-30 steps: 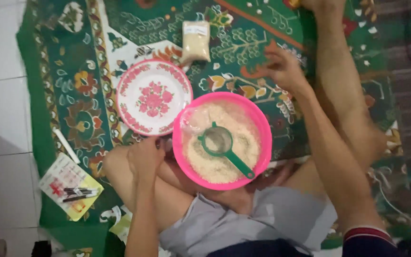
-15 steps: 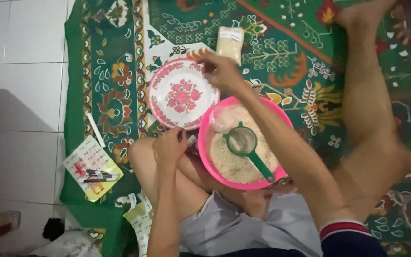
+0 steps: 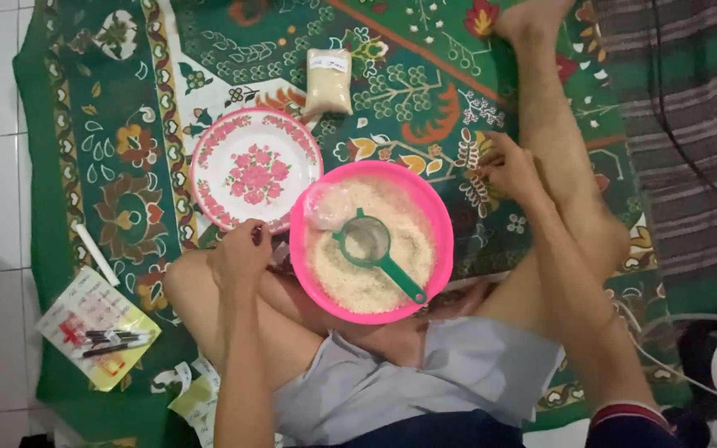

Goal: A person sitting on the floor cleans rice in a pink bowl using a small strainer and their hands to remove impurities.

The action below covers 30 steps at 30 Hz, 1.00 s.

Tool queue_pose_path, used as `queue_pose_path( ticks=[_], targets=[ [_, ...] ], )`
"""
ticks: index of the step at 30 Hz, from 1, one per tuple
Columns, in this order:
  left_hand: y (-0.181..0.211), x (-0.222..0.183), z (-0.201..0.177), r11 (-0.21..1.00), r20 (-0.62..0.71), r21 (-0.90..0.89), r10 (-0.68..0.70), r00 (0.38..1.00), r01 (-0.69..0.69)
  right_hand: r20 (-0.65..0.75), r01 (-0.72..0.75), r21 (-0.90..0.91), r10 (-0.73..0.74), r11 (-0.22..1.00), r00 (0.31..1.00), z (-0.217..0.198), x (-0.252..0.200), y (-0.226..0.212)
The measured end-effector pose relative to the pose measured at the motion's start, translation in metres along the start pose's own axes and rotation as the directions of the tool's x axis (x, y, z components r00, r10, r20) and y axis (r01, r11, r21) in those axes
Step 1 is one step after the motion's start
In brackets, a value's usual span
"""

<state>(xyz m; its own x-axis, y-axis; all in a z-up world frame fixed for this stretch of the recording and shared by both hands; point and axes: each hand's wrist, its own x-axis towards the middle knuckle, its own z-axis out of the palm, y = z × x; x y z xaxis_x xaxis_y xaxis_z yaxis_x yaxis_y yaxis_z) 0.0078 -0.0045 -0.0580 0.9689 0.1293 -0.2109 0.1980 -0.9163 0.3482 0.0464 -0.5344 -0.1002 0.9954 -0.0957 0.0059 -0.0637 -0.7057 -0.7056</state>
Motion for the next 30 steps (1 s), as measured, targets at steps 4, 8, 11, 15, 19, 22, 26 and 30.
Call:
queue_pose_path(
  ticks=[4, 8, 11, 15, 19, 22, 26, 30],
  targets=[
    [0.001, -0.001, -0.001, 1.0, -0.01, 0.002, 0.006, 1.0, -0.006, -0.059, 0.049, -0.072, -0.053, 0.996, 0.997, 0.003, -0.008, -0.012],
    [0.005, 0.0, -0.002, 0.999, -0.043, -0.038, 0.008, 0.999, -0.009, -0.076, 0.124, -0.214, -0.143, 0.969, 0.987, 0.011, -0.012, -0.037],
    [0.002, -0.002, 0.0, 0.999, -0.074, -0.04, 0.011, 0.997, -0.014, -0.113, 0.097, -0.203, -0.122, 0.974, 0.986, 0.019, -0.014, -0.032],
    [0.003, 0.0, -0.002, 0.999, -0.089, -0.033, 0.005, 0.996, -0.008, -0.19, -0.001, 0.072, 0.015, 0.997, 0.982, 0.022, -0.008, -0.001],
    [0.006, -0.001, -0.004, 0.998, -0.093, -0.051, 0.029, 0.995, -0.034, -0.258, 0.005, 0.086, 0.017, 0.996, 0.966, 0.033, -0.002, -0.012],
    [0.001, 0.002, -0.001, 1.0, -0.097, -0.028, 0.008, 0.995, -0.01, -0.24, 0.017, 0.037, -0.008, 0.999, 0.971, 0.044, -0.005, -0.022],
    [-0.002, 0.004, 0.005, 0.999, -0.089, -0.04, 0.007, 0.996, -0.011, -0.255, 0.042, -0.063, -0.057, 0.997, 0.965, 0.04, -0.013, -0.033],
    [0.002, 0.002, -0.001, 0.999, -0.09, -0.035, 0.006, 0.996, -0.009, -0.209, 0.055, -0.094, -0.073, 0.994, 0.975, 0.03, -0.021, -0.042]
  ],
)
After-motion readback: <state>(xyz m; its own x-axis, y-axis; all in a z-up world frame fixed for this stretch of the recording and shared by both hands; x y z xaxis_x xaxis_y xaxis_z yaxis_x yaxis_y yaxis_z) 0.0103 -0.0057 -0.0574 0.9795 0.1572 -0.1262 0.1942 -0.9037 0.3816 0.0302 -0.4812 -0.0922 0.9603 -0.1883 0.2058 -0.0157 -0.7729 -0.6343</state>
